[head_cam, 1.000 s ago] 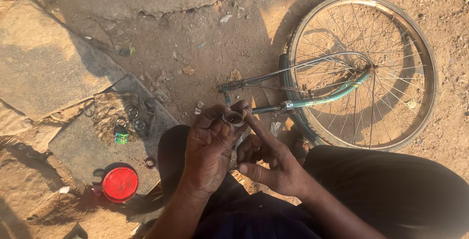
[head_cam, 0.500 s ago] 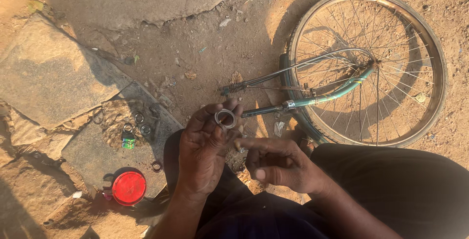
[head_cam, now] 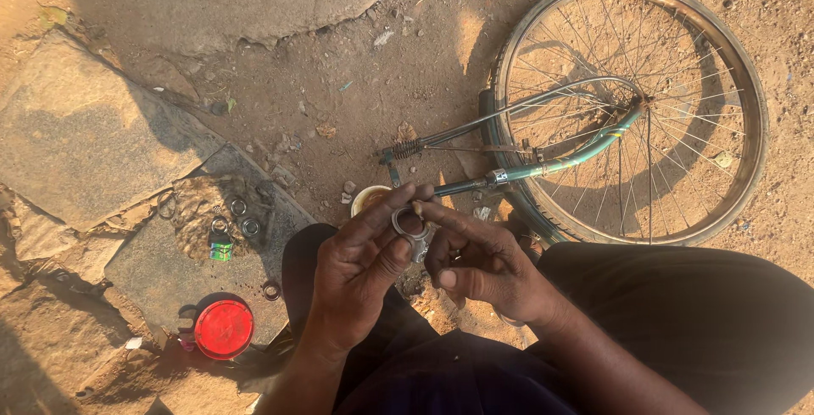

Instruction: The person sits on the ground beside a bicycle front fork and wheel, packs grease from a cup into the fork's bearing cups by hand, and presses bearing balls into place, using a wrench and hammer lying nearby. They handle small bearing parts one at a time and set them on a stone slab.

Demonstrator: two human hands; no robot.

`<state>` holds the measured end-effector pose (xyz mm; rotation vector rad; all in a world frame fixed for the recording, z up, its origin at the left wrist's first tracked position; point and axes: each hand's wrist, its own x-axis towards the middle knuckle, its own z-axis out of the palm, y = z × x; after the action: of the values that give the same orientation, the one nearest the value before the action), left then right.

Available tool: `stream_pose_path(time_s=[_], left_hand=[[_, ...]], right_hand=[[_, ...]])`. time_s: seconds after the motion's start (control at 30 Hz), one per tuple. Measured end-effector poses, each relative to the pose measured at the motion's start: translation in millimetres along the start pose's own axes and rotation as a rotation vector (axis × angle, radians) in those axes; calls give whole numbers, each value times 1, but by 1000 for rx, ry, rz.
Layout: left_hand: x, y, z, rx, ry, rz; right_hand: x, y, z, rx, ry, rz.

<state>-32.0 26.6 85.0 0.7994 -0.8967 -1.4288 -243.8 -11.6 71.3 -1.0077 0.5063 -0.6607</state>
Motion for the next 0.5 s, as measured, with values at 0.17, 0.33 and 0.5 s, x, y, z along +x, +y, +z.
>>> stream_pose_path(time_s=[0.17,0.33,0.5], left_hand=[[-1,-3,3,-94,128,57],[-1,-3,8,59,131,60],[-1,-2,4,-40,149,104]], right_hand=[[-5,-10,4,26,-130,104],[-1,-6,16,-87,-29,62],[2,3,15,-400,79,-7]])
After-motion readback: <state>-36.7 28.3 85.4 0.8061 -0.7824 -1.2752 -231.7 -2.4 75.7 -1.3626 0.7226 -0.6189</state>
